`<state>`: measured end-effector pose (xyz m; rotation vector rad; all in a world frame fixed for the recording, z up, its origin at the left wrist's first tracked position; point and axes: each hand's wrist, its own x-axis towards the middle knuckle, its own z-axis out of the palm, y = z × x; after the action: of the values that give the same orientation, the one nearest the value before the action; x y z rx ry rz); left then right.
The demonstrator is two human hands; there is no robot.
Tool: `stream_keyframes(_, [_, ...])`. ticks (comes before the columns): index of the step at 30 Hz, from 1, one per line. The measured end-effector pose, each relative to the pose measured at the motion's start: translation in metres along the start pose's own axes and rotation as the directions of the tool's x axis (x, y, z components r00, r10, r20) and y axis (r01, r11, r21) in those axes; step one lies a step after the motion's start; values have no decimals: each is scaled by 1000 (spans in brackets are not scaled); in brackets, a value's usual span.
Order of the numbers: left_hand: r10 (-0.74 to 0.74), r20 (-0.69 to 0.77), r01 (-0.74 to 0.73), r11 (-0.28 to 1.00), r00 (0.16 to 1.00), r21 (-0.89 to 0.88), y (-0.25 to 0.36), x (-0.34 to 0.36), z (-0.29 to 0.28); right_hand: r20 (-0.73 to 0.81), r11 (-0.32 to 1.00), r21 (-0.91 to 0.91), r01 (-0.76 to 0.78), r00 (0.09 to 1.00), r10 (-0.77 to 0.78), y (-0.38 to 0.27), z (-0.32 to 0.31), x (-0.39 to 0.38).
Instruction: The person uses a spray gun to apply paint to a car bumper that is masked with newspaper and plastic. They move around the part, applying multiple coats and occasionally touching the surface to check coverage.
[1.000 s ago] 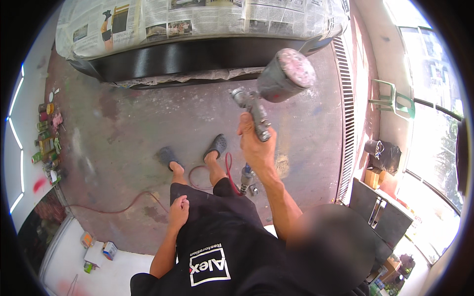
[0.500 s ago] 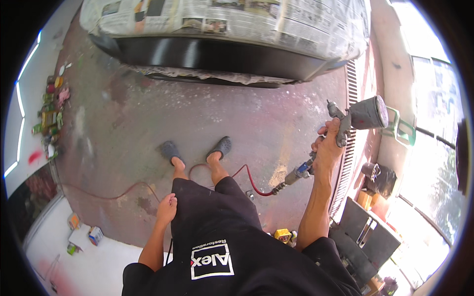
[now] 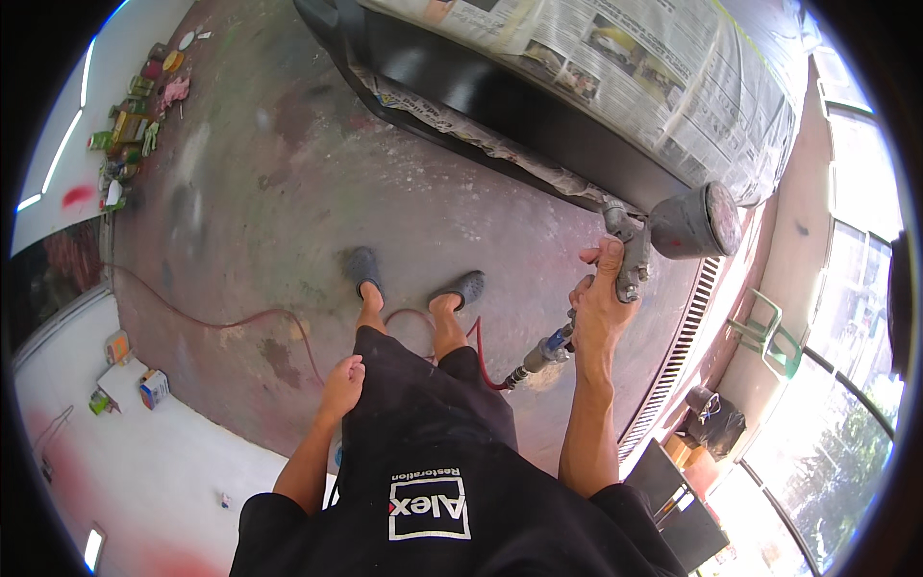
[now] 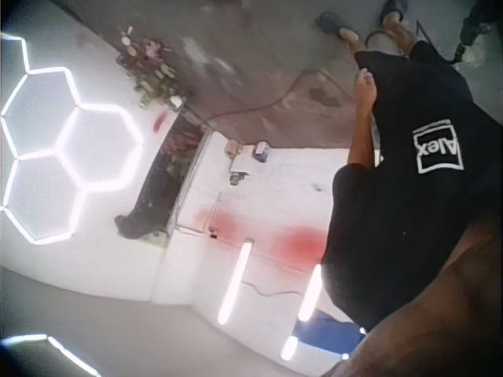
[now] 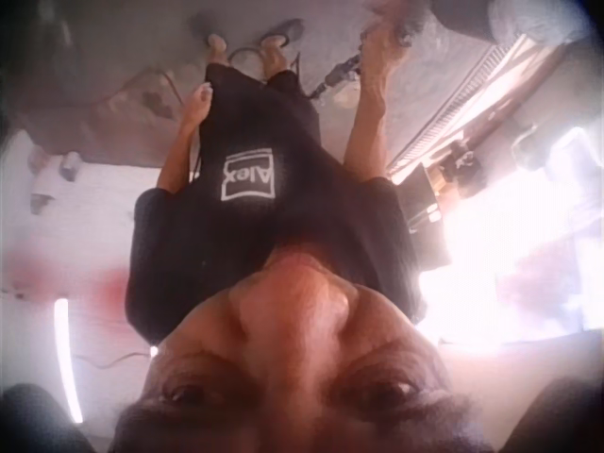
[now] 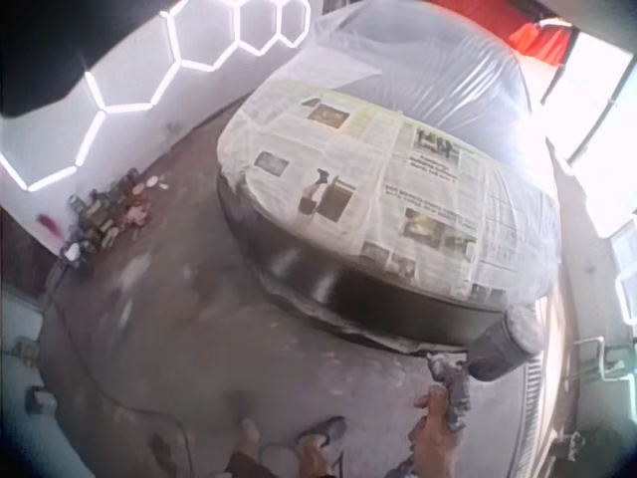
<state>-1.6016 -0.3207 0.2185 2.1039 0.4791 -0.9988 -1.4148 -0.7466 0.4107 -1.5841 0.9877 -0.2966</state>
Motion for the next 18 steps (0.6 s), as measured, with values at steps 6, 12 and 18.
stream_keyframes(6, [-60,-54,52,990,997,-127,-70,12,-40,-25,1000,7,-2,1000,3,-15,72,-10])
stream_keyframes(12, [-126,-69,116,984,990,-132,-134,17,-94,112,999,22,-34,993,31,-51,192,-20])
stream_keyframes(18, [-86,-130,63,983,988,-171,-183,18,-141,251,1000,21,8,968,-12,-76,312,-26])
